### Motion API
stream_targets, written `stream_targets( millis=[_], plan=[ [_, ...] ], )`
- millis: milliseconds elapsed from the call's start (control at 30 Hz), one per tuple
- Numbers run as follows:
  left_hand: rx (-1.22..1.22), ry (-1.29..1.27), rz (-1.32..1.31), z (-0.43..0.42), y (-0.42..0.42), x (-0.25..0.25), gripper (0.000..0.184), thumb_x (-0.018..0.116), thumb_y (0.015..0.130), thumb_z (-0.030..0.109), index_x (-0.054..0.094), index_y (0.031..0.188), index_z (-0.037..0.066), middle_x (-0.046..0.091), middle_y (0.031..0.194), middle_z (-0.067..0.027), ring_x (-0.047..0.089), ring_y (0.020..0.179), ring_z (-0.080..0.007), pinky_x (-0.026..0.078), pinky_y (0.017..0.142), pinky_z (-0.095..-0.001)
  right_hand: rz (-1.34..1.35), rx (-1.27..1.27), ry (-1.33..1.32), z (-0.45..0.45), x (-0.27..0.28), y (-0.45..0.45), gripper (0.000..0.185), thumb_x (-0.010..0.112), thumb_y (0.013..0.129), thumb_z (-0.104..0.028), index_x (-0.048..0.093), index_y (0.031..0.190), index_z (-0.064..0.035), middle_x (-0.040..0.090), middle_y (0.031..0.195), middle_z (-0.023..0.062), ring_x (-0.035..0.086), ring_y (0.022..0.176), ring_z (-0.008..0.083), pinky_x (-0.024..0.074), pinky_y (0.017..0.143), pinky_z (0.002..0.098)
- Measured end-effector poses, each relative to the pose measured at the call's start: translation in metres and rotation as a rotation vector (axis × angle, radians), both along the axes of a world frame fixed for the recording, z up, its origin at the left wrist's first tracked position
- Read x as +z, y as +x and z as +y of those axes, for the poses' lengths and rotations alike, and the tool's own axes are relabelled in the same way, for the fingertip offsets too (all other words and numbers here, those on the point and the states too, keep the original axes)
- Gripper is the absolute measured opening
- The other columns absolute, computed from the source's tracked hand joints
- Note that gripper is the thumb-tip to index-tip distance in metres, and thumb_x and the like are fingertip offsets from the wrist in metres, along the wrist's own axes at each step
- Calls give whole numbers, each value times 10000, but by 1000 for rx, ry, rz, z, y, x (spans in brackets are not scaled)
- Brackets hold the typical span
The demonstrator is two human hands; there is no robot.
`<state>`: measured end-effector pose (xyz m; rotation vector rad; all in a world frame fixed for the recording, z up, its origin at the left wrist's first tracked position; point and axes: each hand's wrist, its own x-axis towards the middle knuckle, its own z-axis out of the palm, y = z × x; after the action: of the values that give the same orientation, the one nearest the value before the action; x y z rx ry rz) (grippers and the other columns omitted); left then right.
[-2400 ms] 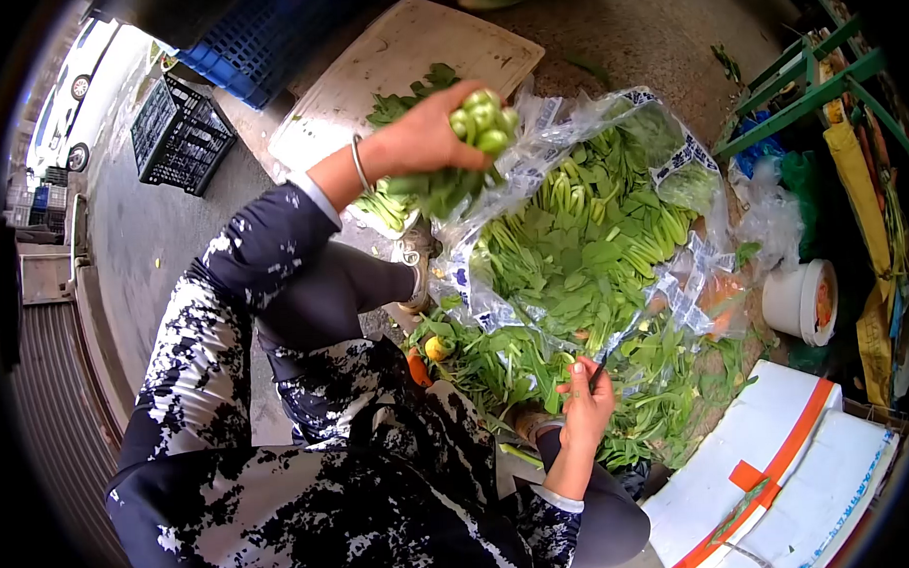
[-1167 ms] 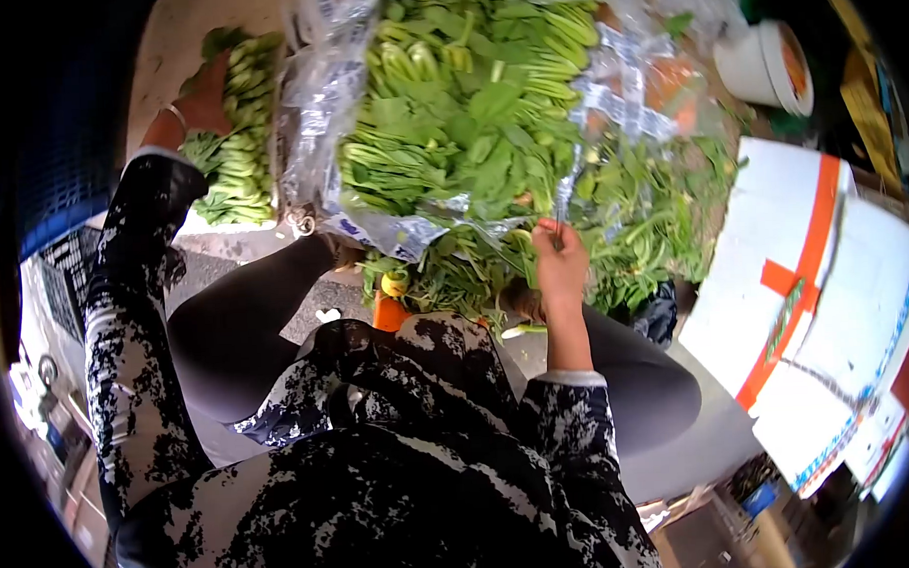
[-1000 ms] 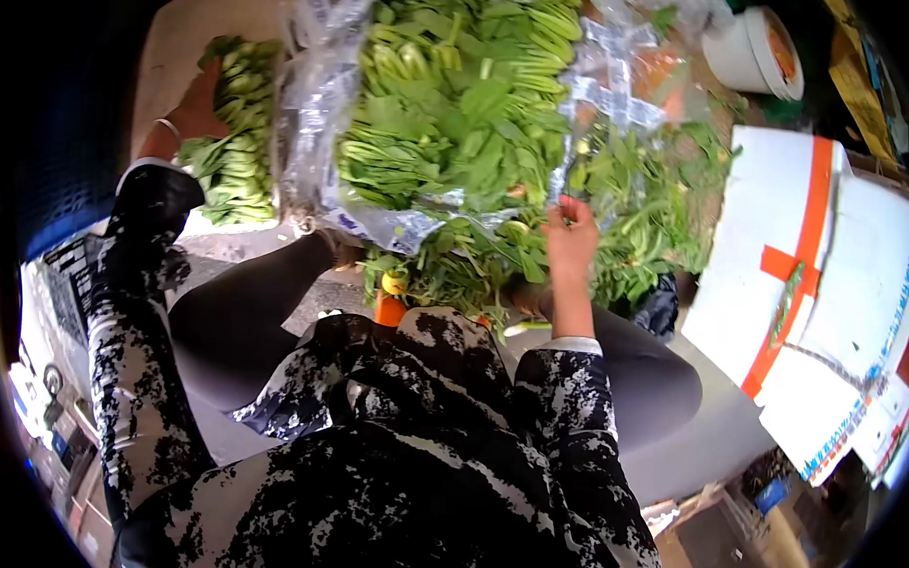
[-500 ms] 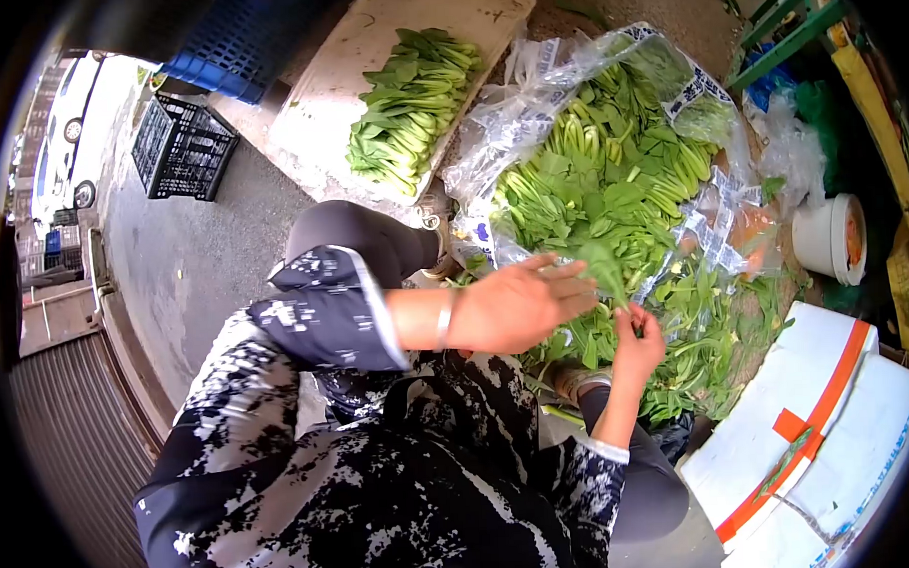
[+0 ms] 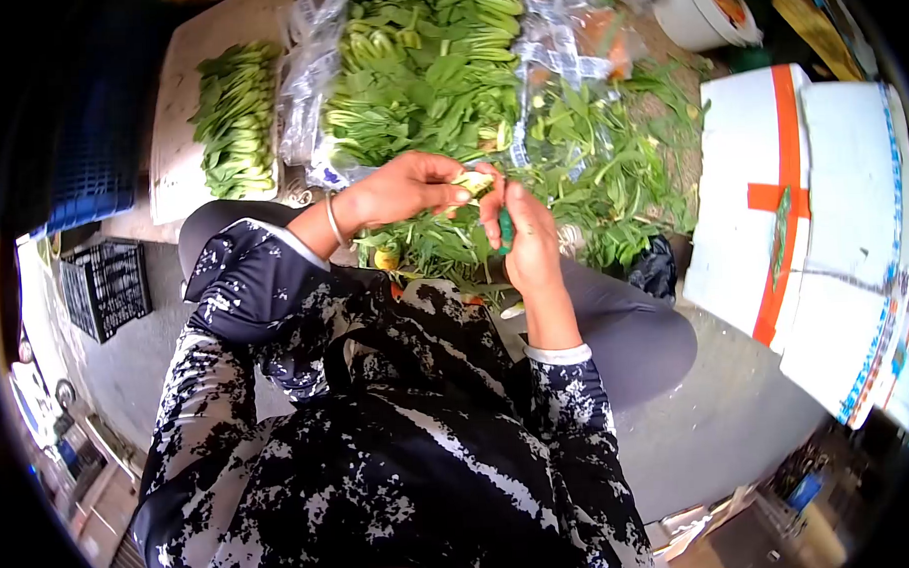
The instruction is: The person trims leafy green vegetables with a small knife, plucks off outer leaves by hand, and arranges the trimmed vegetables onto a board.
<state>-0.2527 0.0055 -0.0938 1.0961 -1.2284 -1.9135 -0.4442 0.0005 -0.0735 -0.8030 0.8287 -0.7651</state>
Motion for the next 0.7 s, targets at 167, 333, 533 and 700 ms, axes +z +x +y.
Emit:
stream_targets(
  millis=[167, 333, 533, 700],
  plan=[
    [40, 103, 75, 0, -6, 0, 137, 591, 852, 134, 612, 887, 2, 568, 686, 13, 483, 591, -49, 372, 530, -197, 145, 42, -46, 2, 0, -1, 448, 517, 900, -275, 471, 1225, 30, 464, 671, -29, 377, 564, 44, 282, 485, 169],
    [19, 123, 49, -1, -3, -2, 136, 597, 845, 118, 610, 902, -5, 587, 733, 10, 513, 620, -58, 409, 573, -198, 282, -5, -124, 2, -19, -6, 364, 550, 889, -237, 547, 1162, 3, 403, 611, -70, 323, 512, 36, 255, 466, 174],
    [141, 27, -146, 4, -4, -4, 170, 640, 810, 94, 587, 936, -7, 600, 762, -15, 541, 656, -65, 438, 576, -201, 302, -165, 17, 0, -24, -1, 356, 619, 842, -213, 571, 1107, 20, 544, 704, -30, 417, 558, 33, 341, 495, 174],
    [125, 71, -232, 2, 1, -7, 142, 632, 803, 63, 544, 880, -17, 592, 750, -24, 540, 637, -68, 457, 529, -208, 465, -17, -199, -3, -34, 7, 270, 675, 784, -159, 626, 983, 16, 633, 781, 22, 532, 630, 72, 439, 578, 207]
  ],
)
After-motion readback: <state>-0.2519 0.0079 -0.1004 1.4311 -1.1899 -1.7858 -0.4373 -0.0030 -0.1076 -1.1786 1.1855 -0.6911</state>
